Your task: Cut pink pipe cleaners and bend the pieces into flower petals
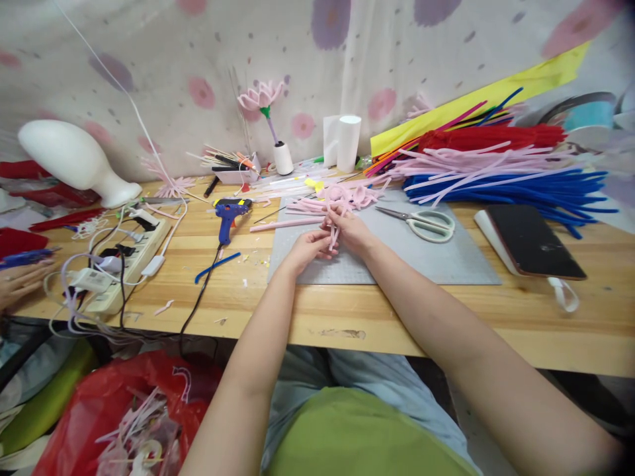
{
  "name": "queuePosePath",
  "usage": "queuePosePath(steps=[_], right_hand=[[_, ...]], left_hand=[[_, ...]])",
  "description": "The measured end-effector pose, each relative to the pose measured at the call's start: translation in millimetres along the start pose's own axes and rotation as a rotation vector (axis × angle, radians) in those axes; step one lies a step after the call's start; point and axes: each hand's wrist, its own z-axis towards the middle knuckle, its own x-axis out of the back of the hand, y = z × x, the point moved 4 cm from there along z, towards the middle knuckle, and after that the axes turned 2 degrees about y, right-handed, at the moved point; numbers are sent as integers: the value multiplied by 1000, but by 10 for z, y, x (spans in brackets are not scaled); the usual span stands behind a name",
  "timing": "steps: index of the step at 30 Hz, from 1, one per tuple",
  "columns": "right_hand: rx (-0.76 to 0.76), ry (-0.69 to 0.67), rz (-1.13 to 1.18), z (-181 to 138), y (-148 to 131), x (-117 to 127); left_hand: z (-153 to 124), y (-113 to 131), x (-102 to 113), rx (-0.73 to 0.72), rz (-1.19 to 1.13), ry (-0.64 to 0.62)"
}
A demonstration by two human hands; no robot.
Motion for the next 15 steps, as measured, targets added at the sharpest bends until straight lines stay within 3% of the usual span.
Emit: queuePosePath(steps=[3,7,10,15], right_hand=[[-12,29,31,2,14,26],[-38,-32,38,-43,11,-10],[-36,-89,-97,-80,-16,-19],[-89,-78,-274,-117,-39,96]], left_hand=[[-26,6,0,6,-27,-15],[-1,-16,22,-13,-78,124],[3,-17,47,-49,-120,211],[-15,-36,68,-43,-157,233]])
